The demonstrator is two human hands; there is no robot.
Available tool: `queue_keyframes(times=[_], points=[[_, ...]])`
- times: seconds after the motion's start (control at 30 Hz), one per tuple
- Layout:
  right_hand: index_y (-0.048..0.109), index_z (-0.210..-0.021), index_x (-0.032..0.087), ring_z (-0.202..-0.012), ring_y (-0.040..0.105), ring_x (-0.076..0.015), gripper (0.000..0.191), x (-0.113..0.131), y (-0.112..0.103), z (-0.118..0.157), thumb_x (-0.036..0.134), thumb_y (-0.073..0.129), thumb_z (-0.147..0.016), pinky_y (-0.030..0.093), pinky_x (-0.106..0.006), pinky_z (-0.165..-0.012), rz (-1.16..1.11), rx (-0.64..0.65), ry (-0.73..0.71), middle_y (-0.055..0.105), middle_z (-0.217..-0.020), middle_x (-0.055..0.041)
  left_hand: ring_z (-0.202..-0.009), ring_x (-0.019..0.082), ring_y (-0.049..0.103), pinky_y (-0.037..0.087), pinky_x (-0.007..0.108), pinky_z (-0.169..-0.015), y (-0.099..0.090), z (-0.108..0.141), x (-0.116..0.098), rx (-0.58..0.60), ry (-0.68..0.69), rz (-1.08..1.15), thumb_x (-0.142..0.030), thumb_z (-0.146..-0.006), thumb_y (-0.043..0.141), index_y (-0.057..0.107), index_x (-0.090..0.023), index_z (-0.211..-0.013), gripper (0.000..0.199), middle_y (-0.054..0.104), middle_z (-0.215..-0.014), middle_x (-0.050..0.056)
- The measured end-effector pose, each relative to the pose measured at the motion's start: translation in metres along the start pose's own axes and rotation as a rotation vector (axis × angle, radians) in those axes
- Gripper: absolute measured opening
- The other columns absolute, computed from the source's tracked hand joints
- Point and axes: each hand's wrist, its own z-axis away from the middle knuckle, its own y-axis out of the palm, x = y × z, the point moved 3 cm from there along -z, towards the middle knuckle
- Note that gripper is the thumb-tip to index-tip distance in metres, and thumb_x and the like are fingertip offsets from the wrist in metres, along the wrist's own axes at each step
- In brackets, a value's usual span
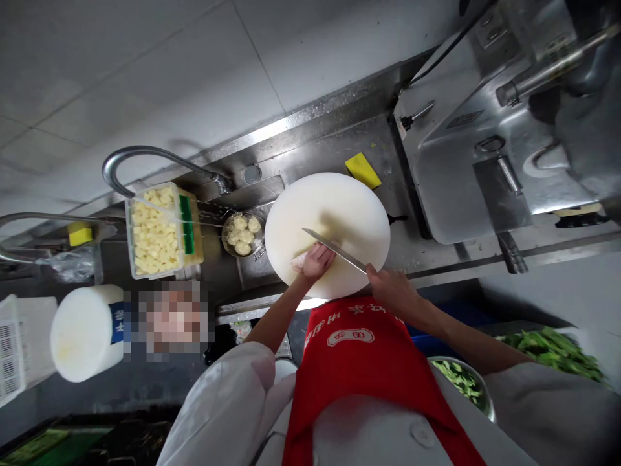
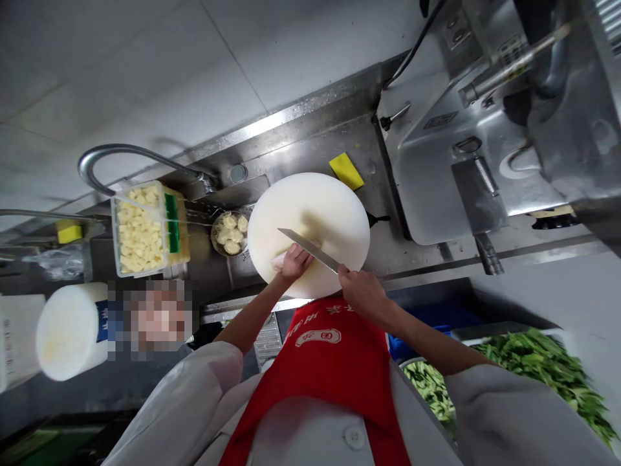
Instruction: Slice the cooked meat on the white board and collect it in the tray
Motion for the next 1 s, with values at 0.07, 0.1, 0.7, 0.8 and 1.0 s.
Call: queue_keyframes(times=[0.07,0.1,0.7,0.8,1.0], points=[[0.049,-0.122,0.01,-0.086,0.073,-0.0275,0.034,0.001,0.001,0.011,0.004,0.035,-0.09,0.049,-0.032,-0.069,0.009,0.035,0.016,0.072,-0.089,-0.0154,-0.086,0.021,0.06,0.052,0.038,-0.078,0.001,0.0,0.001,0.007,-0.005,0.009,-0.03,-0.102,0.04,0.067,-0.017,-0.096,0.031,0.065,-0.085,0.008],[0.049,-0.12,0.01,-0.085,0.073,-0.0276,0.034,0.001,0.002,0.013,0.003,0.035,-0.09,0.049,-0.031,-0.068,0.008,0.047,0.02,0.072,-0.088,-0.0153,-0.086,0.021,0.06,0.051,0.038,-0.077,0.001,0.0,0.001,0.009,-0.007,0.014,-0.03,-0.102,0.04,0.067,-0.017,-0.095,0.031,0.065,-0.085,0.008],[0.048,-0.121,0.01,-0.086,0.072,-0.0254,0.032,-0.006,0.012,0.001,0.006,0.034,-0.093,0.049,-0.03,-0.071,0.023,0.094,0.043,0.071,-0.089,-0.0152,-0.088,0.021,0.061,0.052,0.038,-0.079,0.002,0.001,0.001,0.037,-0.036,-0.012,-0.031,-0.101,0.042,0.067,-0.016,-0.094,0.029,0.067,-0.089,0.009],[0.048,-0.122,0.008,-0.09,0.071,-0.0257,0.032,0.002,0.008,-0.022,0.007,0.034,-0.093,0.049,-0.032,-0.073,0.015,0.057,0.009,0.071,-0.095,-0.0176,-0.093,0.022,0.062,0.053,0.039,-0.082,0.003,0.003,0.002,0.03,-0.027,-0.002,-0.031,-0.101,0.044,0.067,-0.017,-0.101,0.027,0.068,-0.095,0.009],[0.052,-0.122,0.013,-0.095,0.069,-0.027,0.039,0.015,-0.011,-0.052,0.008,0.025,-0.095,0.049,-0.036,-0.081,-0.039,-0.065,-0.053,0.07,-0.101,-0.0171,-0.101,0.022,0.062,0.053,0.042,-0.087,0.005,0.008,0.003,0.007,-0.049,0.052,-0.031,-0.102,0.042,0.064,-0.019,-0.111,0.027,0.068,-0.105,0.011]])
